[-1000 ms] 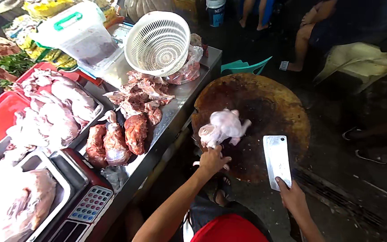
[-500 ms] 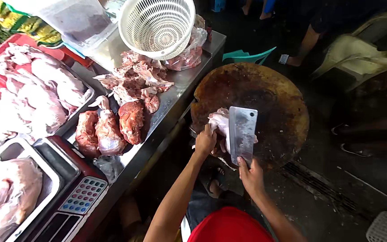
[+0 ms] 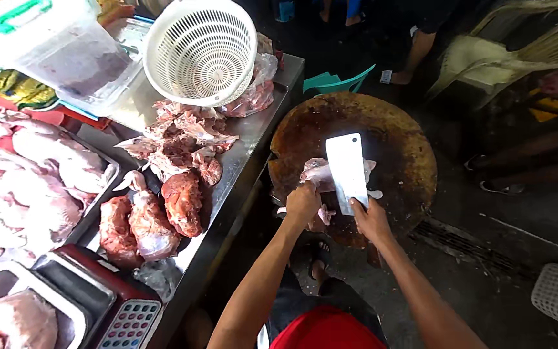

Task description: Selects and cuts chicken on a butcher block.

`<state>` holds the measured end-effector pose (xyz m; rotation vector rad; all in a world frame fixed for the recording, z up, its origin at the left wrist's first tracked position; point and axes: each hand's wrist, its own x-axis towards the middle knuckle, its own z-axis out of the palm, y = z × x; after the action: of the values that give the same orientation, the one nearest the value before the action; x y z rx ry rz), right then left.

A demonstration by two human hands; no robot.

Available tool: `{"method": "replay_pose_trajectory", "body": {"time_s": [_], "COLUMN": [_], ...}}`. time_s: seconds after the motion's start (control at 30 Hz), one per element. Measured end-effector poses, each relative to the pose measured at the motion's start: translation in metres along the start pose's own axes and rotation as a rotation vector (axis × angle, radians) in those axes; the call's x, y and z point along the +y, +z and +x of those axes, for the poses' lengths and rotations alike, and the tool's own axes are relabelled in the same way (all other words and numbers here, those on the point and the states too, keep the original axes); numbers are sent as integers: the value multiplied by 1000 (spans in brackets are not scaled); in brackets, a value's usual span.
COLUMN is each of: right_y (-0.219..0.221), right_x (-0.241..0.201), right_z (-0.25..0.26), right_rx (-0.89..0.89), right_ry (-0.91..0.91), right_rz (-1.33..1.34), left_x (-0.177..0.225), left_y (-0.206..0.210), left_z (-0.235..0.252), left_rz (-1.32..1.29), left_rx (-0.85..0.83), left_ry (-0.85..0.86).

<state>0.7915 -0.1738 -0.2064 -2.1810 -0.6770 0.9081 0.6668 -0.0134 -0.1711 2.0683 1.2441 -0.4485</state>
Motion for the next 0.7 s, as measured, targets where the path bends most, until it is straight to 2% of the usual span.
{"method": "replay_pose_trajectory", "body": {"time_s": [0.1, 0.2, 0.37, 0.47, 0.57, 0.7], "right_y": [20, 26, 18, 14, 24, 17], "right_x": [-13, -10, 26, 22, -5, 7], "right_z": [20, 28, -10, -14, 11, 19], "right_rx": [14, -25, -112, -157, -204, -251], "right_ry": [-63, -35, 75, 86, 74, 59], "right_rz": [-62, -190, -377, -373, -316, -343], "left_x": [-5, -14, -29, -41, -54, -62], "left_y": [-5, -7, -10, -7, -2, -10], "left_z": [4, 7, 13, 16, 22, 25], "left_rz": [59, 111, 153, 168, 183, 99], "left_rx": [-12, 4, 25, 29, 76, 97], "left_ry": [13, -4, -26, 68, 184, 135]}}
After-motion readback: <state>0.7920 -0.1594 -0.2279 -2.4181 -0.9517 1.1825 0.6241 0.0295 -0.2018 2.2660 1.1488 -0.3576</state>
